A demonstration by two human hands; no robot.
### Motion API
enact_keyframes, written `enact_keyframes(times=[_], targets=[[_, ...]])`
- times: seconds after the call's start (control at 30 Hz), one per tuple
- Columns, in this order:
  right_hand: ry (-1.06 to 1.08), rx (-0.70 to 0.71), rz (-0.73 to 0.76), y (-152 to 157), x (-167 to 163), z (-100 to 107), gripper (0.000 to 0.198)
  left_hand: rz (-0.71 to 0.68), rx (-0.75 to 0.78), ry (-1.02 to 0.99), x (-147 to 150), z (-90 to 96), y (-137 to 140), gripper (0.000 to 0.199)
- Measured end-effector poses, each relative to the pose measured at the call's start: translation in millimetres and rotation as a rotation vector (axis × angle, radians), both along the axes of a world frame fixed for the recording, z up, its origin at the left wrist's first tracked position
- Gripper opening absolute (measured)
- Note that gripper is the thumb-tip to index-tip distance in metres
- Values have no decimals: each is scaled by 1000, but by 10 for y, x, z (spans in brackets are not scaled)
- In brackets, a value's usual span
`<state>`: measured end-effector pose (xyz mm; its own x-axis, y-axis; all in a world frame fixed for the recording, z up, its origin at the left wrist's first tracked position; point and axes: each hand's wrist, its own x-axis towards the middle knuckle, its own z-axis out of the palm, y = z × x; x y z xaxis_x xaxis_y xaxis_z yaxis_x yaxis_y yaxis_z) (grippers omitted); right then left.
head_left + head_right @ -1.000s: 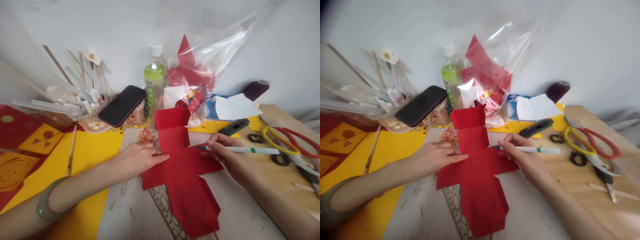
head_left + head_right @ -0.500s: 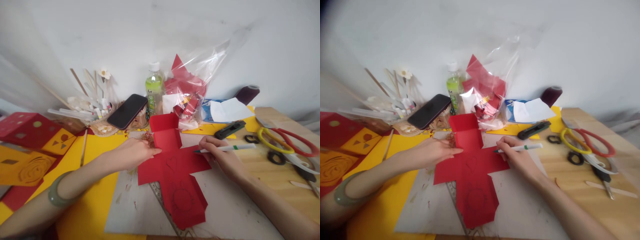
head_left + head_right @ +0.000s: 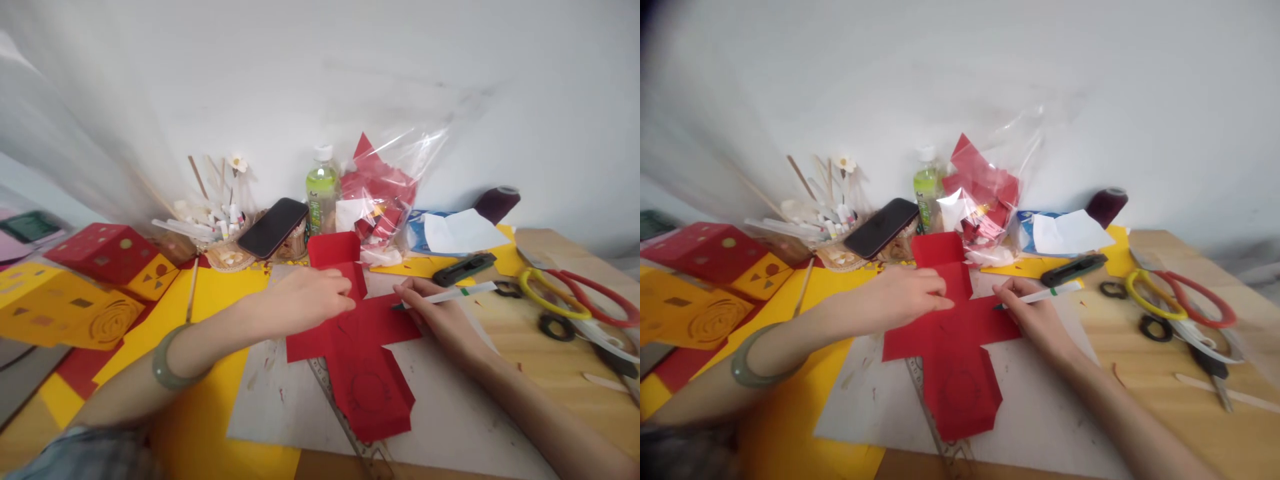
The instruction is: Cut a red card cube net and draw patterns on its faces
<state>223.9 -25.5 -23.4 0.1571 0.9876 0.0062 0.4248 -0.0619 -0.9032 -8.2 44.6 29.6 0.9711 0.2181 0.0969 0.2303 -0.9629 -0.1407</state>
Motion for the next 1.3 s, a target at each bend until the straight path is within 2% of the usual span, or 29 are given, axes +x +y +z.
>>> enact_keyframes(times=[0.1, 0.3, 0.6, 0.77, 0.97, 1.13, 1.3], targets=[[-21, 0, 8, 8, 14, -6, 44, -73, -48, 10, 204, -31, -1, 19], [-41, -5, 30, 21, 44, -33, 42, -93, -87, 35, 412, -201, 114, 22], [-24, 15, 57, 21, 36, 19, 44, -46, -188, 149, 471, -188, 153, 24], [-17, 15, 78, 45, 52, -41, 33, -30, -254, 126, 472, -221, 204, 24], [-14, -18, 74, 67, 27, -20, 34, -5, -285, 113, 462, -235, 223, 26], [-14, -61, 43, 56, 6, -15, 42, -46, -247, 134, 457, -240, 242, 29], [-33, -63, 6, 79, -9, 3, 46, -44, -220, 188, 472, -188, 207, 24]])
